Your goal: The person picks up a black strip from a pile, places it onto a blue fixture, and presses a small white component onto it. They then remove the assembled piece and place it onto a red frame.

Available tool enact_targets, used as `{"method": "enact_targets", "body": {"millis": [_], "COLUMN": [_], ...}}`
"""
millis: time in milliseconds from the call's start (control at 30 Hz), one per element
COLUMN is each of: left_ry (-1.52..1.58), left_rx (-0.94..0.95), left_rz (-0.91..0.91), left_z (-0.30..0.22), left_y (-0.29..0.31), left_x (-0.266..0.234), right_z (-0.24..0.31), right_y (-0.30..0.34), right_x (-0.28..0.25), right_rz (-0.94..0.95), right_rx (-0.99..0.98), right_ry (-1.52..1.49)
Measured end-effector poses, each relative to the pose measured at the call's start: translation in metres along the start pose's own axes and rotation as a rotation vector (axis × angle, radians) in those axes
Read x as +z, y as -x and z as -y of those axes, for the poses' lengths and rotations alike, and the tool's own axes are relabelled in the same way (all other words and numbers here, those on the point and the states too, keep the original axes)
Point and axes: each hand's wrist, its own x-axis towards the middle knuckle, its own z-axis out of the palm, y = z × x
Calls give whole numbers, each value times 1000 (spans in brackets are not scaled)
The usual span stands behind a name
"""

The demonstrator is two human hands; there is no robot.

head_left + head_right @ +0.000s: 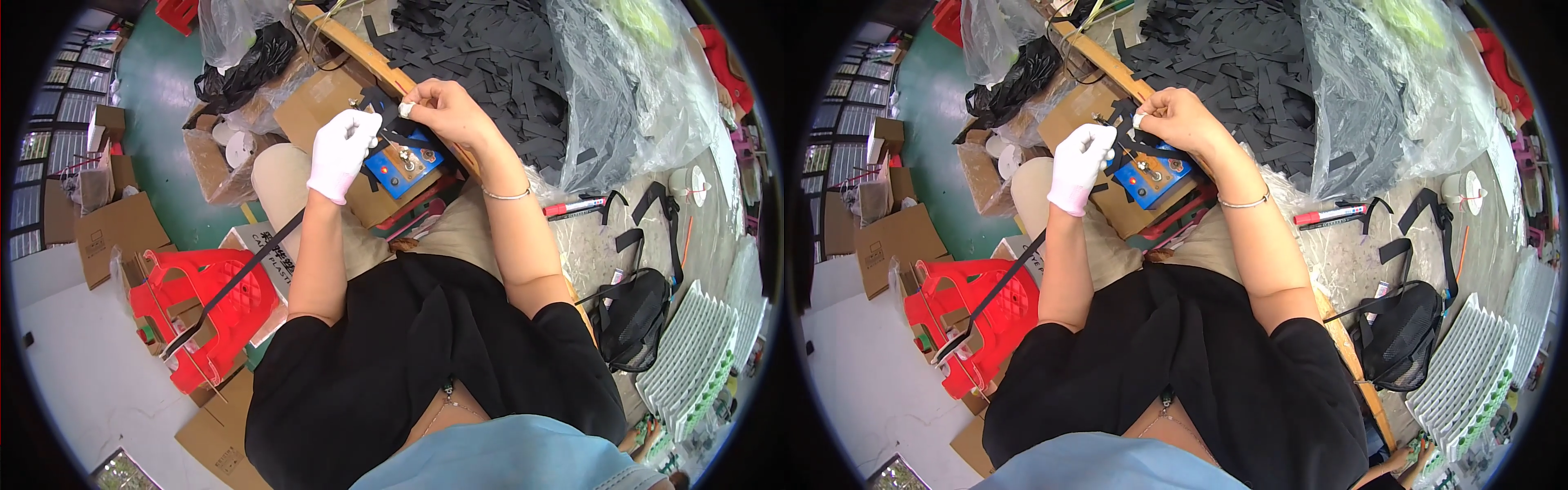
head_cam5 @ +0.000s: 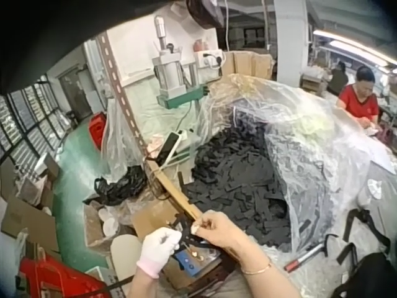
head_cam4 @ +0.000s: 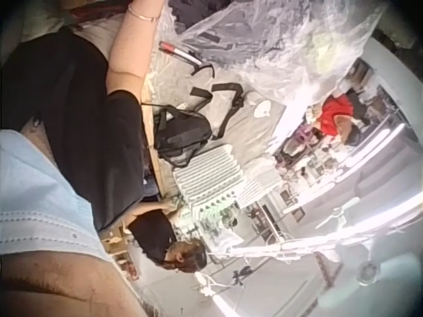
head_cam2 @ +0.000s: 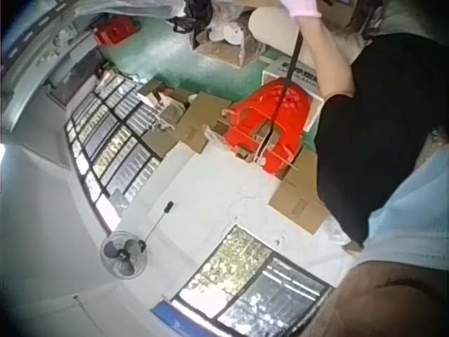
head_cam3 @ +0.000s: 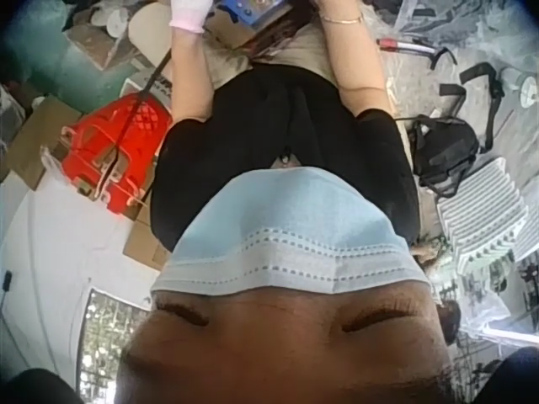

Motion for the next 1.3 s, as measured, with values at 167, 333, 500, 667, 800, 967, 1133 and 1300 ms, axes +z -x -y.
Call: {"method": "enact_targets", "body": {"millis": [167,333,500,667,800,967,1133,1300], "left_ry": [-50,-127,-134,-102,-117,-126,7,-34], "left_rx": [-68,-137,-158,-153,-151,-156,-91,-42], "left_rz": [32,99,87,72,77,58,24,33], "left_z": [-3,16,23,33,38,42,10,-3], "left_y": [4,12,13,8,7,8,13,2], "left_x": [-4,-27,-33,-30,-29,-30,-30,-14], "right_z": [-13,-10,-5,-13,-11,-16,-15,1], "right_y": [-6,-6,-7,-9,-9,-8,-8,-3], "right_x": [-4,-1,3,2,3,2,-1,4], "right_rz": [-129,-314,-348,-371,-356,-360,-314,-98], "right_rx": [-81,-25,17,-31,-24,-47,-268,-48], "right_ry": [310,614,686,692,689,694,506,126]}}
